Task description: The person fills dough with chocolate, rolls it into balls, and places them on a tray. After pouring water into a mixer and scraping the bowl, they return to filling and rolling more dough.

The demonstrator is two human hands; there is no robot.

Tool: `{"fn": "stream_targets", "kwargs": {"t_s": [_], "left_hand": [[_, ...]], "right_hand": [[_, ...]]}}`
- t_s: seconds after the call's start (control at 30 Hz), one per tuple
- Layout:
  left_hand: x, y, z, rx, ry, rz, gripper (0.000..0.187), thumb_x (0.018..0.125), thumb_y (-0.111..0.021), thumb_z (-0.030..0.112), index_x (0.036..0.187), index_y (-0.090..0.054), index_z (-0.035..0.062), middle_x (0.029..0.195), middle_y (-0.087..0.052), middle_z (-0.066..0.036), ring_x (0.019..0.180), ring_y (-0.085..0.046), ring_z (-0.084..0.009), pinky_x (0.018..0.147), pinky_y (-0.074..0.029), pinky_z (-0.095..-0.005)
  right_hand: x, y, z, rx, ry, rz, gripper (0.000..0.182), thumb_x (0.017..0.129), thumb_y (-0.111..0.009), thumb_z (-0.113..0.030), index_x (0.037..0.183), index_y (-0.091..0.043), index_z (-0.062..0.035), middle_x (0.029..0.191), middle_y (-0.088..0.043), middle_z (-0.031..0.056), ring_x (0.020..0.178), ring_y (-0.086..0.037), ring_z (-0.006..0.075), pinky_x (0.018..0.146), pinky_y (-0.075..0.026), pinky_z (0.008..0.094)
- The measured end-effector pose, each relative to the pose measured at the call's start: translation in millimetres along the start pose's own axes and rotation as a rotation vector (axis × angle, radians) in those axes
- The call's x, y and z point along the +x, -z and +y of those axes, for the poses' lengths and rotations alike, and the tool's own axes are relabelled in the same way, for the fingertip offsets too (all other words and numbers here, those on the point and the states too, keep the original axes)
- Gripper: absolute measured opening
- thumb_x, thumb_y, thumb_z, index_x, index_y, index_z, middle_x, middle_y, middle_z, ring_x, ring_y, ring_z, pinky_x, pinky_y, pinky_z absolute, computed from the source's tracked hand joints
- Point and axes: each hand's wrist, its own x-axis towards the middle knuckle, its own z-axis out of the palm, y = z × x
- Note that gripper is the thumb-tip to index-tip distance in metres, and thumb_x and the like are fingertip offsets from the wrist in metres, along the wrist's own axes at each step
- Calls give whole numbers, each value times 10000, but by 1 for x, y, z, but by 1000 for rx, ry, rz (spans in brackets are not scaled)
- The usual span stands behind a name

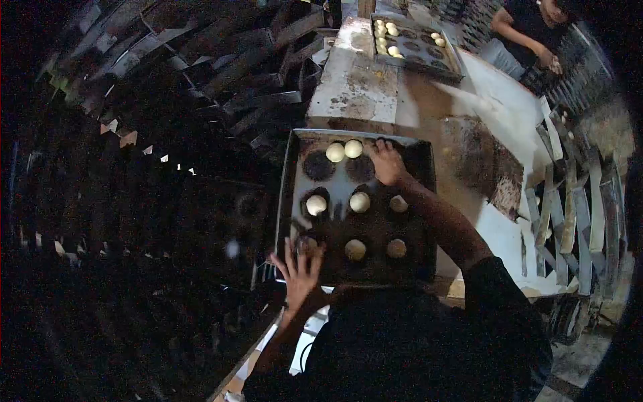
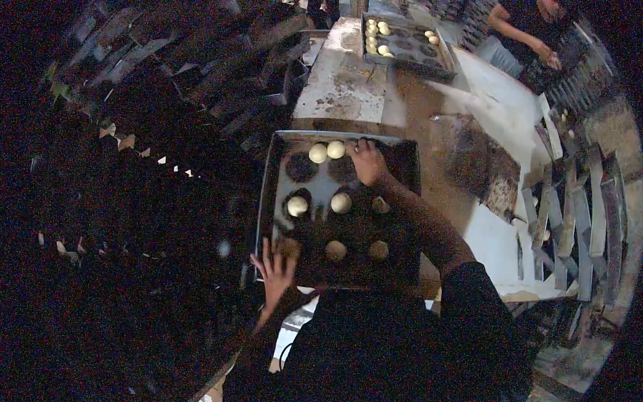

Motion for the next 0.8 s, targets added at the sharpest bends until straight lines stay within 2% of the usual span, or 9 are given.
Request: {"fn": "stream_targets", "kwargs": {"t_s": [0.07,0.17,0.2,0.27,0.43,0.47,0.57,0.73,0.8], "left_hand": [[-17,-31,14,69,5,18,910,651,-648,734,1376,-472,214,1474,-286,-178,1406,-138,-450,991,15,-807],[-22,-71,14,232,36,167,731,727,-585,703,1290,-565,237,1398,-377,-150,1381,-224,-435,1000,4,-808],[-22,-77,9,277,28,214,684,757,-567,683,1274,-578,236,1376,-397,-152,1374,-243,-434,1009,-6,-802],[-14,-80,0,292,-18,267,622,791,-556,640,1260,-587,232,1349,-418,-153,1362,-268,-431,1019,-27,-797],[-11,-115,-72,547,-288,389,533,813,-562,553,1236,-605,232,1264,-455,-153,1312,-329,-428,1042,-106,-768],[-9,-117,-71,573,-328,366,527,812,-562,544,1237,-607,235,1251,-458,-155,1305,-334,-427,1051,-125,-751],[4,-93,-39,498,-292,240,556,782,-585,549,1244,-609,241,1258,-448,-170,1304,-325,-422,1081,-162,-689],[17,-55,19,328,-76,21,761,638,-636,708,1221,-628,219,1327,-424,-186,1320,-299,-427,1120,-132,-628],[9,-67,17,307,-15,24,751,671,-615,722,1225,-626,215,1366,-398,-183,1345,-258,-426,1124,-117,-623]], "right_hand": [[5,27,17,213,5,-181,647,727,-708,-115,1329,-474,-125,1086,-618,169,1031,-598,356,896,-497,448],[-32,38,55,883,-74,11,540,752,-697,-147,1266,-541,-89,994,-654,130,991,-620,276,897,-492,393],[-50,47,74,1108,178,103,411,835,-640,-260,1190,-595,-60,975,-647,102,991,-604,203,875,-490,361],[-118,86,88,1482,-235,-80,447,904,-556,-423,1122,-616,-38,962,-639,89,989,-610,198,863,-492,332],[-245,90,168,768,-300,530,543,941,-474,-542,1064,-629,-37,892,-628,80,848,-615,190,751,-502,328],[-266,67,170,849,-256,577,384,957,-503,-412,997,-641,-55,898,-616,88,816,-600,221,703,-491,364],[-332,23,178,-78,95,-109,193,880,-556,-229,918,-557,-39,925,-559,157,922,-560,355,811,-448,493],[-306,2,205,-120,47,427,110,765,-649,-112,808,-569,-50,907,-547,162,952,-531,359,870,-393,525],[-295,-19,189,83,-85,354,181,774,-646,-174,899,-572,-65,1000,-534,179,1075,-484,382,946,-327,602]]}}
